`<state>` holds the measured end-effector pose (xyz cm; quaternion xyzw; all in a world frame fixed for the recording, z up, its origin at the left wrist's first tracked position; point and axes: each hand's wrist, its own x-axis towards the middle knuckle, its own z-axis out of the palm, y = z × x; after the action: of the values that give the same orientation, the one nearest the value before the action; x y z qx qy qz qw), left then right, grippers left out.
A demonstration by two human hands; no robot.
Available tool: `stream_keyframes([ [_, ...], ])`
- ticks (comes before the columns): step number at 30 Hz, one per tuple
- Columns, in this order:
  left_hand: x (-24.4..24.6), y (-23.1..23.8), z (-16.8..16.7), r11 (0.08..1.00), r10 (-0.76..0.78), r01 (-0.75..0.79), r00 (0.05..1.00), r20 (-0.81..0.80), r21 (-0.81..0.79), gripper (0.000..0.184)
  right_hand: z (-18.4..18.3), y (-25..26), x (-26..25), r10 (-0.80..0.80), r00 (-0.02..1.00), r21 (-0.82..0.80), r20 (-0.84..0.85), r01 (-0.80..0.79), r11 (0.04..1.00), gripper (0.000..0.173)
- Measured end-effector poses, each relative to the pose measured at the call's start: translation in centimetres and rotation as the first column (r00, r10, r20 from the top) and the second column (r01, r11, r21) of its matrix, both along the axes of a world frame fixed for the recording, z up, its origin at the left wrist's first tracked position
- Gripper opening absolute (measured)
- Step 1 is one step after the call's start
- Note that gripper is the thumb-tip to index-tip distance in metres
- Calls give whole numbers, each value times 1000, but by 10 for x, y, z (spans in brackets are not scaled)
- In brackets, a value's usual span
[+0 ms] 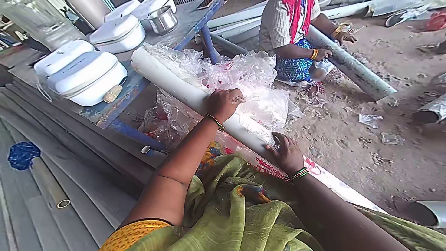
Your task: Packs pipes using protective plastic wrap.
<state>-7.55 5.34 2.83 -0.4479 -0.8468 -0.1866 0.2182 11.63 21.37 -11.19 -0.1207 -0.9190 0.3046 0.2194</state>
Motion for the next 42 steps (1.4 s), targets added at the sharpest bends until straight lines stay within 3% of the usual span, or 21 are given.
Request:
stream_keyframes([
  [4, -4, 11, 23, 984, 109, -100, 993, 52, -150, 28, 0, 0, 0, 8, 1000, 4, 7, -8, 1000, 60],
  [10, -34, 28, 76, 925, 350, -324, 930, 111, -198, 27, -6, -9, 4, -7, 996, 63, -91, 13, 998, 67],
  [13, -55, 34, 98, 931, 299, -231, 927, 227, -283, 26, -9, -14, 5, -27, 986, 105, -163, 45, 993, 69],
  [16, -57, 36, 106, 978, 184, -135, 914, 362, -158, 24, -7, -13, 5, -26, 988, 101, -150, 42, 994, 69],
  [20, -57, 23, 109, 986, -26, -57, 872, 489, 154, 27, -8, -14, 6, -30, 986, 99, -162, 46, 994, 68],
  [23, -53, -3, 112, 962, -105, -28, 879, 465, 271, 33, -8, -14, 5, -26, 986, 104, -163, 44, 994, 70],
  [25, -46, -24, 111, 983, -82, 8, 916, 394, 186, 34, -8, -13, 5, -22, 987, 103, -157, 38, 994, 70],
  [27, -38, -43, 104, 997, -65, 73, 948, 310, -14, 36, -7, -13, 5, -19, 990, 104, -142, 34, 994, 71],
  [29, -38, -58, 89, 963, -111, 158, 970, 217, -218, 39, -6, -14, 6, -23, 989, 104, -148, 38, 994, 70],
  [32, -35, -67, 67, 906, -78, 167, 969, 235, -390, 47, -8, -16, 6, -30, 986, 105, -162, 48, 993, 68],
  [37, -39, -66, 50, 889, -41, 134, 976, 216, -438, 44, -11, -18, 7, -38, 983, 135, -180, 63, 989, 69],
  [42, -37, -64, 43, 904, -209, 255, 964, 165, -342, 21, -10, -18, 7, -42, 986, 119, -163, 62, 991, 67],
])
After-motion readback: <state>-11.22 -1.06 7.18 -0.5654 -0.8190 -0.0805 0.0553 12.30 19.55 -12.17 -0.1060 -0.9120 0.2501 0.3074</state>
